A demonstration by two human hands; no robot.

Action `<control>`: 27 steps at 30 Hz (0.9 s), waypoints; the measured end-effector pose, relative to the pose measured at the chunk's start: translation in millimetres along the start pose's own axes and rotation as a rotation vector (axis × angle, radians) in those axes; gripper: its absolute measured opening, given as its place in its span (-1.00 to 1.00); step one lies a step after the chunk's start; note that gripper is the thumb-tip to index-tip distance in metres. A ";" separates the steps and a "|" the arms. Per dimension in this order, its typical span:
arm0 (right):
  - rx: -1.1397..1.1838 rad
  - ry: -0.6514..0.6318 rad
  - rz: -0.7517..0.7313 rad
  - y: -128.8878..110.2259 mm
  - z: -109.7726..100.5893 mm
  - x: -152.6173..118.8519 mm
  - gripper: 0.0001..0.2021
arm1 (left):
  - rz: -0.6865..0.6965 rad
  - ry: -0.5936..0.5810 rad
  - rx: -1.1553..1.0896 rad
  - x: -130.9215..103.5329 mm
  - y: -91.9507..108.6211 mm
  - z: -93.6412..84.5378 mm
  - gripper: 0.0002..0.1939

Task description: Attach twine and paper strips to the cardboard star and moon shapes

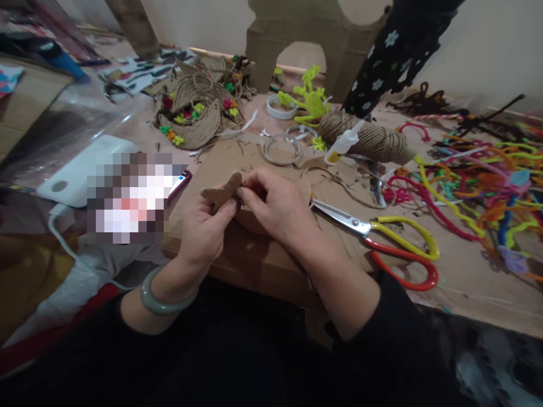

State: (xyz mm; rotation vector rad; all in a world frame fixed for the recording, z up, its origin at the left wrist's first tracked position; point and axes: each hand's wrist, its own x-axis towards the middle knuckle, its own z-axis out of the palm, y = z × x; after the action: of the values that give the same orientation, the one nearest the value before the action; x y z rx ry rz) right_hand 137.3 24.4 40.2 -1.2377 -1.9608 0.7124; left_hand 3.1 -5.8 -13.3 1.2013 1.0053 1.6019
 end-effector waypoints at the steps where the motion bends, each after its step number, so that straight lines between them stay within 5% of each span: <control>1: 0.009 -0.001 0.008 0.8 0.1 -0.1 -0.88 | 0.003 -0.016 -0.004 -0.1 0.9 -0.3 -0.78; 17: -0.112 0.028 -0.027 -5.3 -8.3 -0.4 -0.79 | 0.006 -0.189 0.032 -1.0 19.4 -8.8 -0.73; 27: -0.162 0.050 -0.105 1.3 -10.7 -12.7 -0.95 | 0.062 -0.271 -0.024 0.5 24.8 -14.0 -0.62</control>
State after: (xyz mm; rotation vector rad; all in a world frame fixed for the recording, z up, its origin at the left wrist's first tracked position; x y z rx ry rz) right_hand 150.3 14.2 42.4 -1.2246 -2.0572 0.4734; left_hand -14.8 -14.0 7.3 1.4011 0.7802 1.4456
